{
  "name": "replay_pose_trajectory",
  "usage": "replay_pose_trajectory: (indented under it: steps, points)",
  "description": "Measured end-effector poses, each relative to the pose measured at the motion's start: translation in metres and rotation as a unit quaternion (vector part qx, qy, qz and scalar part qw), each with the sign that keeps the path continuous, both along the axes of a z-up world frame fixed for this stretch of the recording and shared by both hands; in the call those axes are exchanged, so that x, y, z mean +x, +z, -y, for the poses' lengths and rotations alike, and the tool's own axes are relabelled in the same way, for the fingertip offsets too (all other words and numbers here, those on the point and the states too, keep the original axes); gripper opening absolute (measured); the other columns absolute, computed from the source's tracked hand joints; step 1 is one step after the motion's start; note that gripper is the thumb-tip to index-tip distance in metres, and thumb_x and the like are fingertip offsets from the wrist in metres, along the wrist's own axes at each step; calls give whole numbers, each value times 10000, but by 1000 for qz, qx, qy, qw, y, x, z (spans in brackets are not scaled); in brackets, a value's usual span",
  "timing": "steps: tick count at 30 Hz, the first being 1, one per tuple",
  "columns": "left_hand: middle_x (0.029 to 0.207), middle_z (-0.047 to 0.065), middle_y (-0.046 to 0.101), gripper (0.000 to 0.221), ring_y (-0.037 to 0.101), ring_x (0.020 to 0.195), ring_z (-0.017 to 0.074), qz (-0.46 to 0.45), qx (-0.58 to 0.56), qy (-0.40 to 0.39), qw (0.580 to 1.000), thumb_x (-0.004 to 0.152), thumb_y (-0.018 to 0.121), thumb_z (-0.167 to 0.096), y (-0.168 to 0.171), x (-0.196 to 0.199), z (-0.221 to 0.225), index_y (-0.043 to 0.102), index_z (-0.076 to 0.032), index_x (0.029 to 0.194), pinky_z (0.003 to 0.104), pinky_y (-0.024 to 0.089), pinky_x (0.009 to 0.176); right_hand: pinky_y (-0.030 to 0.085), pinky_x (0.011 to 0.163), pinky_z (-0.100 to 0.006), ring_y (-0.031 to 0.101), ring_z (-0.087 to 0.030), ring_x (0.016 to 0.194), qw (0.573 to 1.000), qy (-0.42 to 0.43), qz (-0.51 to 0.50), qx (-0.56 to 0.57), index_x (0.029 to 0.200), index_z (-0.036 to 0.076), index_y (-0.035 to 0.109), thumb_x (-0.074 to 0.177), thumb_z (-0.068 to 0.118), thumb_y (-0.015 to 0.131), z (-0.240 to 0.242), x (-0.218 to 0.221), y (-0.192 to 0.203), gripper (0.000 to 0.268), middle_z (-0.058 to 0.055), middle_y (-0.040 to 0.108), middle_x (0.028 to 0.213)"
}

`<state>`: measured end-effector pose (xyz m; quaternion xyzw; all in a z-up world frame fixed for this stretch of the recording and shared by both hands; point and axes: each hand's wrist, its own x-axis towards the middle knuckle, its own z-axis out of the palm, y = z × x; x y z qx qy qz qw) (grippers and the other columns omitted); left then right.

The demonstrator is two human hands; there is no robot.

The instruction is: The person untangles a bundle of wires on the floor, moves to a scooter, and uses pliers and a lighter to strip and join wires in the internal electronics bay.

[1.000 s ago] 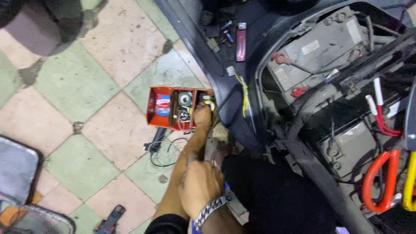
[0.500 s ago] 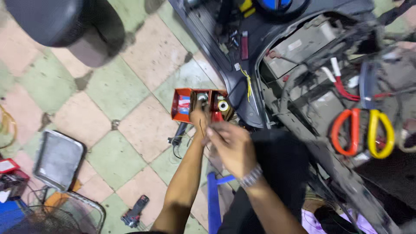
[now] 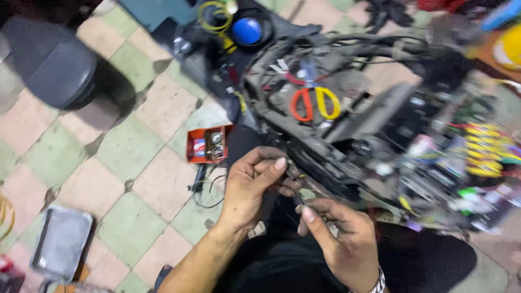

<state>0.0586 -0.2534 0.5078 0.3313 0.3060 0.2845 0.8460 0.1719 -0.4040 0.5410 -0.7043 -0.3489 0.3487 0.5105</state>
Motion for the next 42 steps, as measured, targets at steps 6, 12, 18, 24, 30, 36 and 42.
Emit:
replay_pose_trajectory:
  steps: [6, 12, 18, 24, 30, 36, 42]
  points:
    - [924, 180, 740, 251, 748, 772, 231, 67, -13, -107, 992, 996, 679, -139, 19, 52, 36, 607, 46, 1149, 344, 617, 682, 516, 621, -237, 677, -98, 664, 992, -102, -56, 43, 954, -36, 768, 946, 110, 680, 48, 28, 9, 171, -55, 756, 736]
    - [927, 164, 731, 254, 759, 773, 253, 71, -48, -147, 985, 983, 675, -150, 27, 71, 40, 596, 21, 1153, 365, 626, 676, 549, 637, -237, 692, -103, 683, 986, -119, -74, 90, 979, -45, 753, 955, 123, 669, 60, 40, 9, 190, -60, 745, 745]
    - [921, 162, 737, 257, 754, 755, 243, 50, -21, -138, 989, 973, 684, -147, 28, 73, 41, 607, 17, 1155, 366, 625, 663, 535, 619, -235, 674, -101, 662, 986, -118, -86, 85, 952, -42, 761, 953, 126, 678, 60, 44, 10, 187, -55, 736, 734]
    - [914, 148, 734, 245, 753, 740, 230, 48, -19, -130, 990, 969, 693, -142, 30, 71, 40, 609, 12, 1140, 355, 624, 655, 541, 599, -234, 685, -95, 629, 988, -118, -73, 68, 929, -26, 772, 926, 145, 696, 55, 45, 16, 188, -45, 744, 697]
    - [955, 118, 737, 250, 718, 831, 168, 31, 110, -101, 988, 960, 733, -64, 26, 68, 44, 633, 42, 1162, 301, 586, 735, 533, 569, -228, 669, -86, 592, 990, -122, -54, 51, 914, -16, 779, 918, 157, 697, 53, 45, 19, 191, -33, 733, 643]
    - [959, 77, 741, 296, 699, 861, 114, -10, 184, -134, 974, 886, 766, 2, 36, 62, 47, 657, 47, 1158, 275, 593, 778, 507, 569, -232, 646, -95, 632, 987, -116, -102, 44, 1032, -27, 753, 937, 156, 717, 53, 45, 7, 209, -60, 735, 716]
    - [927, 91, 761, 212, 696, 836, 106, -36, 210, -199, 957, 885, 775, -47, 35, 58, 47, 700, 29, 1067, 256, 571, 742, 497, 536, -242, 630, -105, 603, 965, -106, -220, 96, 1347, 17, 483, 918, 123, 688, 52, 48, 3, 487, -78, 736, 756]
